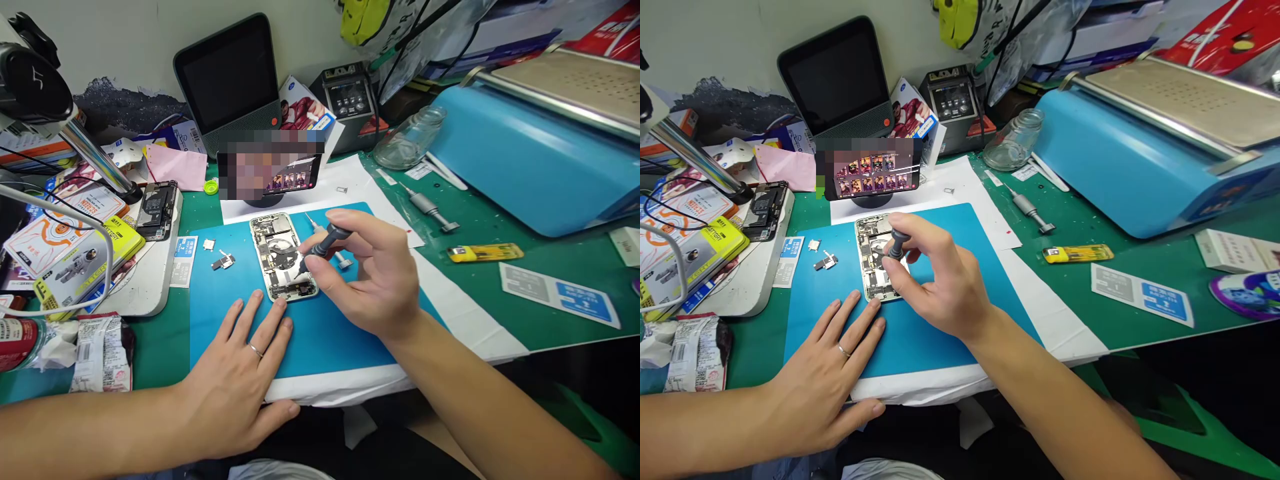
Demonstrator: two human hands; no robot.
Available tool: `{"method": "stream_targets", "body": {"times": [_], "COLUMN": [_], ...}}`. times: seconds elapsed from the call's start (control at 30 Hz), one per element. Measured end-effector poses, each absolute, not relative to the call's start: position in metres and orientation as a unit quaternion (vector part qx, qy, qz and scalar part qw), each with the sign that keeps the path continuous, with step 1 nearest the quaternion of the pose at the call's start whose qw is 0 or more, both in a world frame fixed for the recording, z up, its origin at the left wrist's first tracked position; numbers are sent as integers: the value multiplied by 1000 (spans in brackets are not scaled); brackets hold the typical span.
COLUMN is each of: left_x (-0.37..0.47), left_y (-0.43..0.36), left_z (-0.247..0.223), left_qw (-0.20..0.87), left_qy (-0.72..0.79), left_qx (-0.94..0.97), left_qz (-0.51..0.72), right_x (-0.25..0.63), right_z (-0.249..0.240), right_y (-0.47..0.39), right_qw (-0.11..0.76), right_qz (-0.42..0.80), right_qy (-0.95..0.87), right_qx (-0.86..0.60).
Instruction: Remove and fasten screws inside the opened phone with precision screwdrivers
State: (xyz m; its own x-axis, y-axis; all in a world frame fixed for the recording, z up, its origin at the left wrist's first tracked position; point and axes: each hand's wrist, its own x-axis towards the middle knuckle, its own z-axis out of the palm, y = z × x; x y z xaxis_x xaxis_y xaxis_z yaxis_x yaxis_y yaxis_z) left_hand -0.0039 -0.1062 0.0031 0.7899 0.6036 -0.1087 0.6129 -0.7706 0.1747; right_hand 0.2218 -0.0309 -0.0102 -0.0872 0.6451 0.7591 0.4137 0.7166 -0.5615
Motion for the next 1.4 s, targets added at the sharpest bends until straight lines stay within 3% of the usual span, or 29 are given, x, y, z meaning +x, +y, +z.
{"method": "stream_targets", "body": {"times": [0.83,1.4], "left_x": [-3,-2], "left_y": [-105,-105], "left_z": [5,3], "left_qw": [107,99], "left_qy": [315,320], "left_qx": [942,942], "left_qz": [-35,-19], "right_x": [221,223], "right_z": [-15,-14], "right_y": [-31,-30], "right_qw": [528,520], "right_qz": [124,77], "right_qy": [-773,-794], "right_qx": [-328,-306]}}
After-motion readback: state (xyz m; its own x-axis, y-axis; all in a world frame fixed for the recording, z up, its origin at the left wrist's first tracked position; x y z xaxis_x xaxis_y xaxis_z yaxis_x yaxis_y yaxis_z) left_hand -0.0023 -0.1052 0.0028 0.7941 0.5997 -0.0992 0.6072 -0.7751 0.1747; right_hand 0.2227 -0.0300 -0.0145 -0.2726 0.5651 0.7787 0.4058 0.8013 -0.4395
